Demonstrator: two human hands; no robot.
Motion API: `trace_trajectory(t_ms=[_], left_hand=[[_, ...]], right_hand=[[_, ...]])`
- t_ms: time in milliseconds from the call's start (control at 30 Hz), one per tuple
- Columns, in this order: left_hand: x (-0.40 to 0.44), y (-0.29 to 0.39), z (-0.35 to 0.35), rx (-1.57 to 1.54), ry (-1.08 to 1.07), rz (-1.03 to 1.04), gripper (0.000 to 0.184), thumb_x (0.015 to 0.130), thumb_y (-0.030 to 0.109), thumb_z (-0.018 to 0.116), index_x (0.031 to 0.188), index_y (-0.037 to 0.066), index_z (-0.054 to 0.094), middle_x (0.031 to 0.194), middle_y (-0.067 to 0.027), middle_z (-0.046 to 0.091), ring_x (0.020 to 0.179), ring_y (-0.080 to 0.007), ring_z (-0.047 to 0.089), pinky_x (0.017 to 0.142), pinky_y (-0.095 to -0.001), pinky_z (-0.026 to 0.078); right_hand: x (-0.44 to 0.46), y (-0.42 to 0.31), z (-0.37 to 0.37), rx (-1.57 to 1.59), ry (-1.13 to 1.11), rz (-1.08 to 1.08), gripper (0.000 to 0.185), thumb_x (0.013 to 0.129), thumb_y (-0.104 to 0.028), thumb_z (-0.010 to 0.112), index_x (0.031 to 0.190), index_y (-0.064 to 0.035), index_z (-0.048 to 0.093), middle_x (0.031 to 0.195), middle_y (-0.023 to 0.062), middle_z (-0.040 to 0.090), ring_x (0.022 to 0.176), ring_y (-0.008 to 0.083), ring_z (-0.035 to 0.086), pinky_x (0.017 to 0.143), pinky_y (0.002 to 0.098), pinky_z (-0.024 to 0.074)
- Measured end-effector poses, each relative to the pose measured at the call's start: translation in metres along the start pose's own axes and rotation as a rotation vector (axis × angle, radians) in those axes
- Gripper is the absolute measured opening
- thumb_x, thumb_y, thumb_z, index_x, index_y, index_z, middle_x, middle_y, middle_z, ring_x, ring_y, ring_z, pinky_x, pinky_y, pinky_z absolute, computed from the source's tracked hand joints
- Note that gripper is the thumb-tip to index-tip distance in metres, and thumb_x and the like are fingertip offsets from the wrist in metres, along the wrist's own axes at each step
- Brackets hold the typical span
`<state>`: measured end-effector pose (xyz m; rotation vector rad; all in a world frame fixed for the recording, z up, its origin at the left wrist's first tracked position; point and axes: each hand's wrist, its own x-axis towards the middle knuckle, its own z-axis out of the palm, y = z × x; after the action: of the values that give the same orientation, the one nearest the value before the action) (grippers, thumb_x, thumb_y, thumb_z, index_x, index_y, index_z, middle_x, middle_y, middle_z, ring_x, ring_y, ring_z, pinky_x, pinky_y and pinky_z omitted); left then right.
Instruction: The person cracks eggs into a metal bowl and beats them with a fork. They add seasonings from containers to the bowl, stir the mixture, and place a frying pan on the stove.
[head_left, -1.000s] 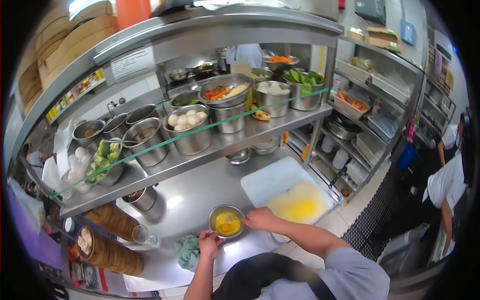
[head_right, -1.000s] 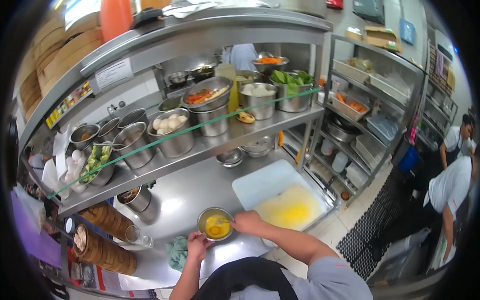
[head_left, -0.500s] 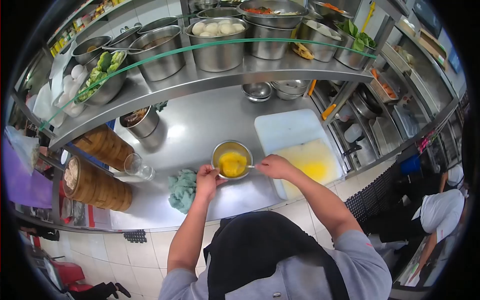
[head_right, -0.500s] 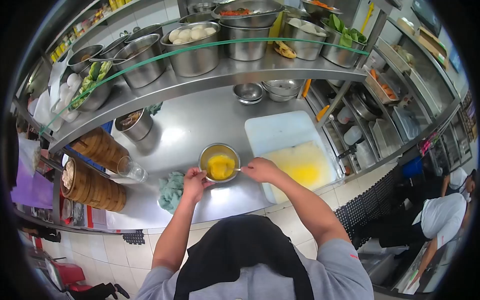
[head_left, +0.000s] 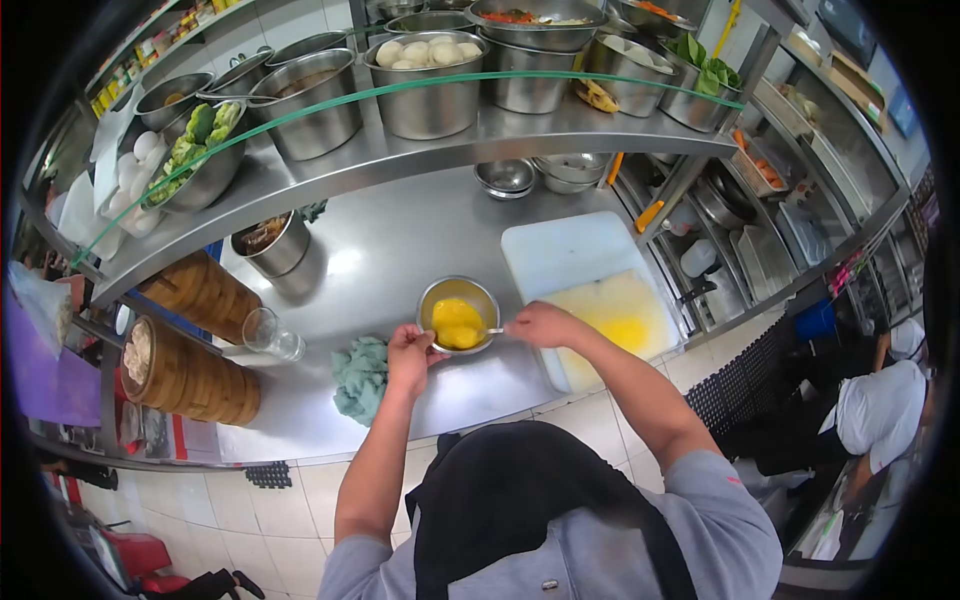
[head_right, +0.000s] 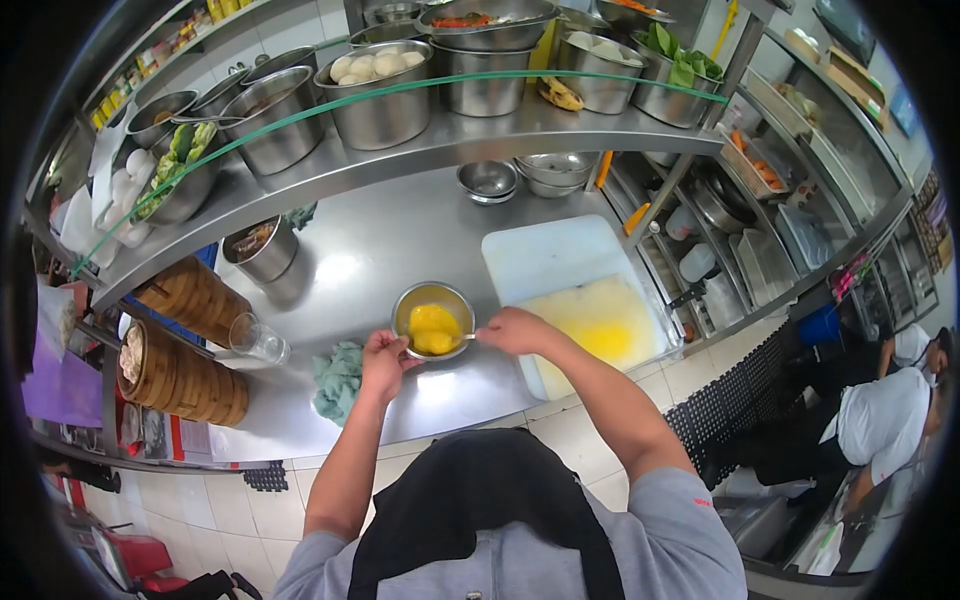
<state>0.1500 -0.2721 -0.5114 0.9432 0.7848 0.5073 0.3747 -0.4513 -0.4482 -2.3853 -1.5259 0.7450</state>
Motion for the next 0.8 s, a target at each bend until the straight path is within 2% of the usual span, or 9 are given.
trace_trajectory(t_ms=[67, 133, 267, 333, 433, 567, 667, 733, 800], left_hand=[[-0.005, 0.003, 0.002, 0.002, -0.006, 0.006, 0.012, 0.097, 0.001, 0.058, 0.093, 0.009, 0.049, 0.085, -0.0045, 0.056, 0.073, -0.0185, 0.064, 0.067, -0.0381, 0.063], [-0.005, 0.001, 0.0, 0.001, -0.008, 0.009, 0.013, 0.097, 0.001, 0.058, 0.092, 0.009, 0.049, 0.085, -0.0045, 0.056, 0.073, -0.0181, 0.064, 0.066, -0.0374, 0.062], [-0.008, 0.007, 0.005, -0.006, 0.012, 0.01, 0.012, 0.096, 0.001, 0.059, 0.093, 0.006, 0.049, 0.084, -0.0051, 0.055, 0.071, -0.0157, 0.061, 0.067, -0.0379, 0.065], [-0.007, 0.006, 0.003, 0.02, 0.006, 0.008, 0.012, 0.096, 0.001, 0.059, 0.092, 0.006, 0.049, 0.084, -0.005, 0.055, 0.071, -0.0154, 0.061, 0.066, -0.0375, 0.065], [-0.004, 0.006, 0.001, 0.028, 0.006, 0.009, 0.013, 0.096, 0.0, 0.06, 0.092, 0.006, 0.049, 0.084, -0.0048, 0.055, 0.071, -0.0151, 0.061, 0.065, -0.037, 0.065], [-0.002, 0.006, -0.001, 0.012, -0.001, 0.006, 0.013, 0.096, 0.001, 0.06, 0.091, 0.006, 0.049, 0.084, -0.0048, 0.055, 0.071, -0.015, 0.062, 0.064, -0.0368, 0.065], [0.0, 0.004, -0.002, 0.011, -0.006, 0.018, 0.013, 0.096, 0.001, 0.06, 0.092, 0.006, 0.049, 0.084, -0.0052, 0.056, 0.071, -0.0151, 0.062, 0.064, -0.037, 0.064], [-0.003, 0.008, -0.001, 0.013, -0.007, 0.014, 0.012, 0.096, 0.001, 0.059, 0.092, 0.006, 0.049, 0.084, -0.0053, 0.056, 0.07, -0.0152, 0.062, 0.065, -0.037, 0.064], [-0.005, 0.009, 0.0, 0.01, -0.012, 0.013, 0.012, 0.096, 0.001, 0.059, 0.092, 0.006, 0.049, 0.084, -0.0053, 0.056, 0.07, -0.0153, 0.062, 0.065, -0.0371, 0.064]], right_hand=[[0.001, 0.001, 0.0, 0.044, 0.001, 0.01, 0.05, 0.1, -0.046, 0.049, 0.094, -0.0025, 0.073, 0.102, 0.0201, 0.068, 0.106, 0.0374, 0.062, 0.09, 0.048, 0.0498], [0.001, 0.001, 0.006, -0.047, -0.131, -0.071, 0.051, 0.1, -0.046, 0.047, 0.096, -0.0024, 0.073, 0.104, 0.0201, 0.068, 0.105, 0.0384, 0.062, 0.091, 0.0481, 0.0494], [0.006, 0.003, -0.001, 0.038, 0.01, 0.079, 0.051, 0.1, -0.046, 0.048, 0.096, -0.0014, 0.073, 0.106, 0.022, 0.067, 0.104, 0.0396, 0.062, 0.093, 0.0478, 0.0491], [0.006, -0.003, -0.007, 0.038, -0.169, -0.012, 0.052, 0.099, -0.048, 0.049, 0.095, -0.0016, 0.073, 0.107, 0.0241, 0.067, 0.104, 0.0406, 0.062, 0.093, 0.0485, 0.0492], [0.003, -0.011, -0.01, -0.027, -0.073, 0.056, 0.053, 0.098, -0.049, 0.05, 0.096, -0.001, 0.073, 0.109, 0.0261, 0.065, 0.104, 0.0409, 0.062, 0.092, 0.0484, 0.0493], [0.015, 0.004, -0.008, 0.081, -0.176, -0.038, 0.054, 0.099, -0.05, 0.049, 0.095, -0.0008, 0.073, 0.107, 0.0245, 0.067, 0.102, 0.0397, 0.063, 0.091, 0.048, 0.0497], [0.014, 0.002, -0.002, 0.045, -0.157, -0.003, 0.056, 0.099, -0.05, 0.049, 0.094, 0.0001, 0.072, 0.107, 0.0239, 0.067, 0.101, 0.0387, 0.064, 0.09, 0.0475, 0.0498], [0.016, -0.001, -0.013, 0.21, -0.184, 0.163, 0.057, 0.099, -0.051, 0.049, 0.094, 0.0006, 0.073, 0.104, 0.024, 0.067, 0.099, 0.0389, 0.064, 0.088, 0.0474, 0.05], [0.014, -0.003, -0.007, 0.134, -0.225, 0.078, 0.057, 0.099, -0.05, 0.05, 0.093, 0.0009, 0.073, 0.103, 0.0244, 0.068, 0.098, 0.0392, 0.064, 0.088, 0.0474, 0.0501]])
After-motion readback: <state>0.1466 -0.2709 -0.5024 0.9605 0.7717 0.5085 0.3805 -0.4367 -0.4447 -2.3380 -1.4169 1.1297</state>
